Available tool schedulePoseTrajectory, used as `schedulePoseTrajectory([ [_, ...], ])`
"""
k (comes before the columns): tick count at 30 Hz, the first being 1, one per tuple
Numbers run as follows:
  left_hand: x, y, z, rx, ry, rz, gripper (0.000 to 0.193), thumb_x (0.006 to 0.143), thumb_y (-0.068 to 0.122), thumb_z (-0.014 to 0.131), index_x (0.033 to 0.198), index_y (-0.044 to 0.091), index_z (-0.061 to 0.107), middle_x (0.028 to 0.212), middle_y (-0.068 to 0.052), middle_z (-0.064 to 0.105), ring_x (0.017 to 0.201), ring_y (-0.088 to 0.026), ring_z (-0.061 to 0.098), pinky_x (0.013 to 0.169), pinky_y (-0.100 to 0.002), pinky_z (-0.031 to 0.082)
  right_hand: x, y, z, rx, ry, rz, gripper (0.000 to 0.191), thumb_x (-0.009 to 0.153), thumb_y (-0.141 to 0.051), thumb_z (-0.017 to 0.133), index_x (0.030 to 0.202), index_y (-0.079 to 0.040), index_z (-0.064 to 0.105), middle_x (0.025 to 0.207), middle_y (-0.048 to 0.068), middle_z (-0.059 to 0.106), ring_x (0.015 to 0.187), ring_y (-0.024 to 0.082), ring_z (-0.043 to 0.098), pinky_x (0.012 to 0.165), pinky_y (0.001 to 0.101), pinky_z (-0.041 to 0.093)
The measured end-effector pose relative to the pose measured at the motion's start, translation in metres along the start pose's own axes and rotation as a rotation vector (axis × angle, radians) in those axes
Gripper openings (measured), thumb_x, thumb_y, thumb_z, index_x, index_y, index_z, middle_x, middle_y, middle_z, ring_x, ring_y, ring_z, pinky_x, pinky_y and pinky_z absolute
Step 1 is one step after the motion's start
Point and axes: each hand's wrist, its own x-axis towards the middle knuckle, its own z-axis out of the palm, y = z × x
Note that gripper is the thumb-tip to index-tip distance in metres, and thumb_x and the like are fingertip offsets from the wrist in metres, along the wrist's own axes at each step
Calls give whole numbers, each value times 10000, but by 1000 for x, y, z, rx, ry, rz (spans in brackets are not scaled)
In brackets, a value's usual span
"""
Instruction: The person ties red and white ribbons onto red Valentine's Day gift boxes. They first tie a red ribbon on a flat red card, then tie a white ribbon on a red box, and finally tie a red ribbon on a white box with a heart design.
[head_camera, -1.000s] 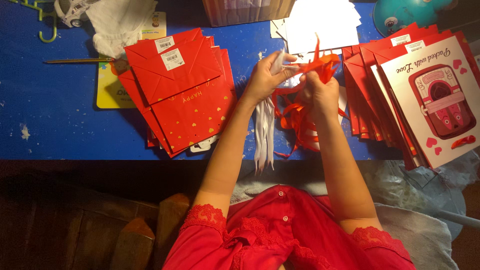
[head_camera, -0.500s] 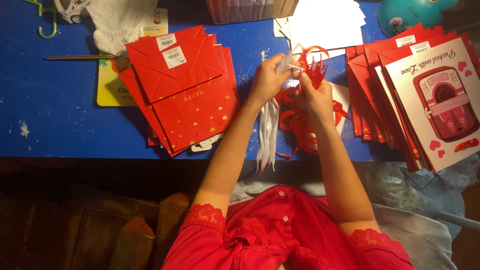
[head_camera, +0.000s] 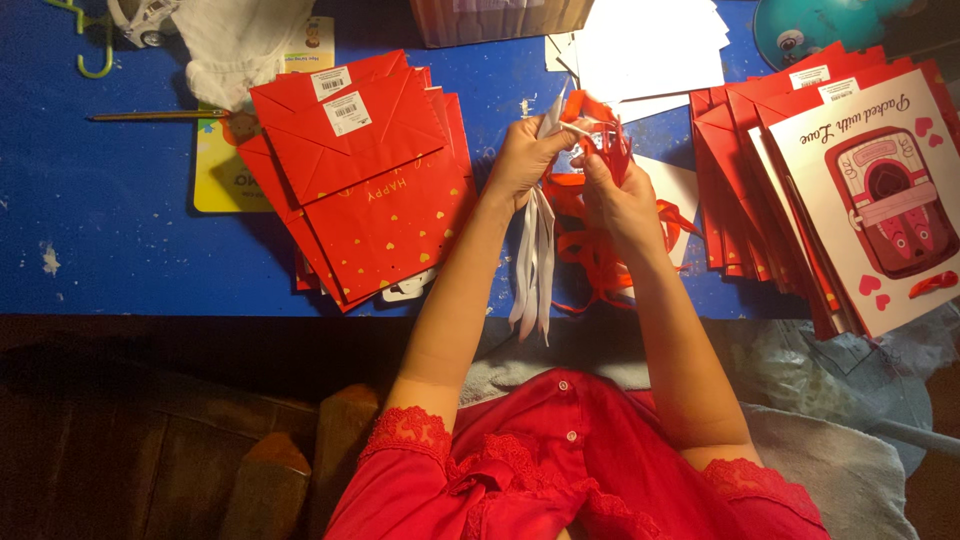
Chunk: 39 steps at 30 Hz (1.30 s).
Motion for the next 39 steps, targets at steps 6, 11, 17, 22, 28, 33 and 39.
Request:
schedulePoseTrajectory([
  [6, 1, -8, -2, 54, 14, -1, 211, 927, 127, 788, 1068, -30, 777, 931, -35, 764, 821, -74, 647, 749, -257, 517, -3, -4, 5, -286, 72, -117, 203, 1014, -229, 659, 1106, -50, 628, 737, -98, 519, 589, 10, 462, 486, 226, 358],
  [11, 5, -13, -7, 95, -35, 13, 180, 924, 133, 771, 1034, -8, 785, 923, -15, 765, 839, -61, 663, 775, -239, 524, -1, -11, 1, -237, 205, -152, 318, 1056, -339, 570, 1191, -88, 713, 680, -49, 622, 488, -3, 392, 425, 206, 269],
  [17, -2, -5, -3, 262, -196, -55, 224, 977, 189, 707, 1015, -10, 803, 848, -2, 734, 746, -44, 593, 689, -219, 467, -5, -21, -30, -195, 273, -212, 373, 1074, -378, 542, 1128, -49, 709, 779, -29, 666, 542, 39, 565, 449, 254, 479],
  [22, -9, 3, 10, 36, -287, -222, 257, 916, 266, 737, 1080, 74, 780, 800, 47, 709, 648, -31, 592, 612, -235, 545, -3, -12, -25, -102, 22, -49, 364, 1118, -302, 590, 1343, -27, 670, 989, -1, 654, 801, 57, 617, 711, 270, 528],
  [28, -9, 2, 8, 206, -286, -167, 306, 977, 321, 761, 819, 59, 760, 685, 33, 665, 573, -41, 528, 533, -219, 408, -14, -18, -13, 144, -40, 68, 358, 994, -277, 613, 1258, -35, 594, 1025, 63, 704, 911, 218, 740, 746, 448, 633],
  [33, -7, 0, 14, 251, -235, -217, 340, 944, 370, 743, 795, 66, 768, 650, 35, 654, 512, -28, 480, 476, -217, 351, 1, -11, -19, 288, 30, 11, 307, 1050, -292, 603, 1192, -20, 602, 948, 74, 662, 903, 278, 699, 828, 478, 632],
  [39, -11, 6, 15, 337, -281, -225, 399, 966, 411, 701, 738, 85, 734, 579, 44, 563, 482, -32, 452, 463, -225, 335, 22, 8, -38, 449, -21, -68, 411, 1135, -283, 515, 1304, 64, 656, 1058, 125, 686, 965, 241, 676, 915, 415, 570],
])
